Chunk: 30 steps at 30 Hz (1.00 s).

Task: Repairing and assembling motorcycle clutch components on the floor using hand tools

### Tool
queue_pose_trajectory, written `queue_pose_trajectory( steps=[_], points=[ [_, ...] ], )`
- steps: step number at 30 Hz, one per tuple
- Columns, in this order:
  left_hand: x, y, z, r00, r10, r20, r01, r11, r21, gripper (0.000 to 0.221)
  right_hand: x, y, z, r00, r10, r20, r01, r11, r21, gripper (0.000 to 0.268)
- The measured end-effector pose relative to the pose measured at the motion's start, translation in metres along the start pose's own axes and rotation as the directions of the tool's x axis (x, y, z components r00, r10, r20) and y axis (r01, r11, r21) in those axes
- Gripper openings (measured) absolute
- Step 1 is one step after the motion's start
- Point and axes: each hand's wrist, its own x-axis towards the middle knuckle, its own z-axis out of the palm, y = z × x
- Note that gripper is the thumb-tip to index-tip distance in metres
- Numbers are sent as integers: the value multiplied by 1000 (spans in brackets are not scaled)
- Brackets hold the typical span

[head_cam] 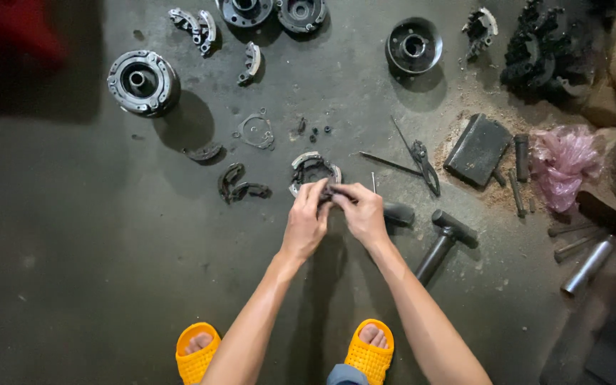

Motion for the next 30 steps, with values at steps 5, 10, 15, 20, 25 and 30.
queue_pose_trajectory(
  steps=[5, 10, 15, 20, 25, 30],
  points=[
    [-24, -30, 7, 992, -12, 124, 8, 999, 31, 17, -11, 17, -4, 989, 18, 144, -4, 995, -98, 42],
    [-26, -44, 11, 977, -63, 204, 57, 998, 38, 10, -6, 15, -12, 965, 40, 260, -29, 998, -48, 37],
    [-9, -50, 1, 990, -99, 98, 68, 958, 278, 10, 9, 0, -20, 995, -17, 98, 31, 988, -149, 32],
    [-4, -63, 4, 994, -82, 78, 44, 916, 398, 11, 16, 6, -14, 999, -45, 4, 45, 972, -231, 23],
    [-2, -68, 11, 994, -42, 98, -9, 882, 472, 13, 26, 11, 1, 986, -164, 8, 156, 925, -347, 19],
    [-3, -75, 15, 993, 12, 116, -71, 854, 515, 13, 32, 8, 13, 986, -162, 41, 159, 840, -519, 36]
  ],
)
